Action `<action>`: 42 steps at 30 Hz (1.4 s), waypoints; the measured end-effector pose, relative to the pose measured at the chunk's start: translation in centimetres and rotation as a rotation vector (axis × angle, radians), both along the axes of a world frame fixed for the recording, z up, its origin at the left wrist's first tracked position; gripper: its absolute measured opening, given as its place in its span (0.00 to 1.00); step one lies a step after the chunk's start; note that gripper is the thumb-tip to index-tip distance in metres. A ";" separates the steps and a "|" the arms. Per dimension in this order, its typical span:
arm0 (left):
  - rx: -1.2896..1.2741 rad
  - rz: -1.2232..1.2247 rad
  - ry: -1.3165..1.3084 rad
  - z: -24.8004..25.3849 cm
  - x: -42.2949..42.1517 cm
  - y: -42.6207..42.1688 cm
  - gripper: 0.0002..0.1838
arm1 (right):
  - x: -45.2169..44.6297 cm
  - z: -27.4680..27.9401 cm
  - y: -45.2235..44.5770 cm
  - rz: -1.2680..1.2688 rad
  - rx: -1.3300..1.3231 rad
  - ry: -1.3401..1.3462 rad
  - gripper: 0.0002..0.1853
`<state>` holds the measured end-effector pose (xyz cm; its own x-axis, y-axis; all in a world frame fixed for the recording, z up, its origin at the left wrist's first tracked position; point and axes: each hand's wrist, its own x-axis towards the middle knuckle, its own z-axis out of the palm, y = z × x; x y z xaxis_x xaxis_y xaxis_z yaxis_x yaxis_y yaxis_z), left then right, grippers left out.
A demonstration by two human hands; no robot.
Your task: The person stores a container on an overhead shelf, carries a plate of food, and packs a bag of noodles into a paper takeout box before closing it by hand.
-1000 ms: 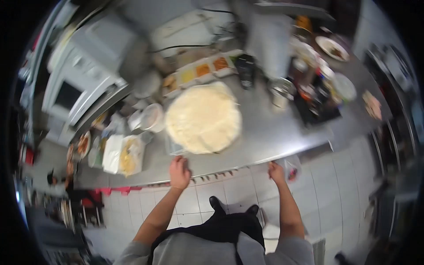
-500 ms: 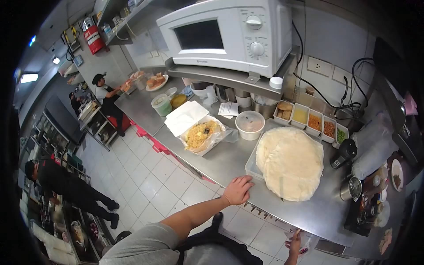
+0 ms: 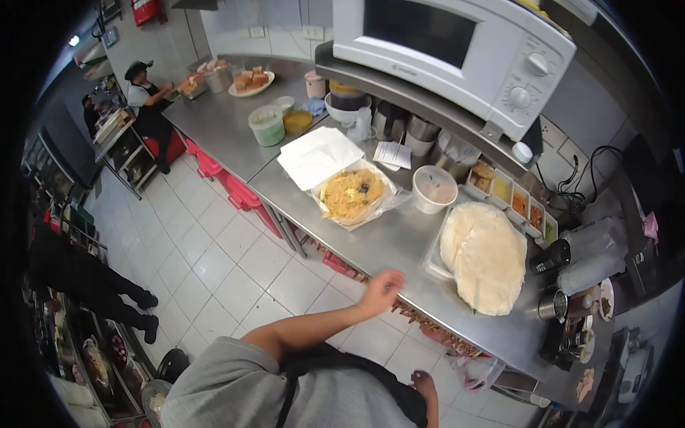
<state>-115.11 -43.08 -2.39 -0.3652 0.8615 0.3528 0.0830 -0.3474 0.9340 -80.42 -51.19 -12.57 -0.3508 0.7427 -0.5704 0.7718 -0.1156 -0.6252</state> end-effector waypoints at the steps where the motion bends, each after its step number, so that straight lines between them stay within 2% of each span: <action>1: -0.038 0.124 -0.204 -0.1 -2.2 -1.0 0.11 | -2.7 1.8 0.7 -0.028 -0.030 0.013 0.17; 3: -0.174 0.319 -0.523 -0.6 -8.2 -1.7 0.11 | -5.8 1.9 1.3 -0.107 -0.054 0.126 0.18; 5: -0.225 0.523 -0.437 1.6 -13.8 -1.5 0.19 | -9.4 2.4 2.4 -0.131 -0.092 0.164 0.19; 8: -0.411 0.507 -0.501 4.9 -18.9 -0.4 0.24 | -16.4 6.2 4.4 -0.055 -0.069 0.157 0.20; 11: -0.545 0.205 -0.609 6.3 -22.0 -0.2 0.21 | -22.6 9.0 6.2 0.040 -0.022 0.204 0.20; 14: -0.651 0.122 -0.368 6.2 -24.8 0.0 0.11 | -25.9 10.8 6.9 0.121 0.000 0.229 0.19; 15: -0.604 0.195 -0.314 6.0 -25.0 0.1 0.07 | -26.2 10.6 7.5 0.166 0.011 0.226 0.18; 18: -0.562 0.180 0.091 7.6 -25.8 -0.1 0.09 | -27.2 12.9 8.1 0.282 0.048 0.189 0.20; 22: -0.310 0.213 0.393 11.8 -25.3 2.7 0.09 | -26.1 12.8 11.0 0.240 -0.117 0.316 0.21; 24: -0.242 0.209 0.596 13.4 -26.3 4.7 0.09 | -27.2 15.9 13.4 0.263 -0.182 0.328 0.21; 26: -0.233 0.187 0.569 14.1 -27.2 5.1 0.09 | -27.8 16.6 15.7 0.240 -0.290 0.370 0.21; 28: -0.167 0.248 0.542 13.7 -28.5 4.9 0.09 | -29.5 17.6 18.4 0.216 -0.254 0.514 0.21; 29: -0.218 0.279 0.519 14.3 -28.7 3.7 0.10 | -30.3 17.7 19.5 0.076 -0.231 0.587 0.22; 31: -0.457 0.353 0.370 11.8 -29.4 1.6 0.12 | -32.8 17.7 22.3 -0.186 -0.169 0.741 0.24; 34: -0.619 0.286 0.199 7.0 -30.0 -1.4 0.14 | -36.1 16.3 27.2 -0.577 -0.073 0.749 0.27; 35: -0.642 0.228 0.176 5.8 -30.0 -2.0 0.15 | -37.4 15.1 28.7 -0.575 -0.048 0.821 0.27; 37: -0.599 0.154 -0.066 3.9 -30.4 -2.2 0.20 | -39.4 13.1 31.3 -0.588 0.019 0.967 0.27; 40: -0.526 0.079 -0.351 4.3 -31.9 -0.7 0.28 | -42.0 14.2 31.4 -0.481 0.043 0.724 0.25; 42: -0.557 0.035 -0.453 5.5 -33.6 0.1 0.35 | -43.2 15.7 29.6 -0.433 0.224 0.532 0.24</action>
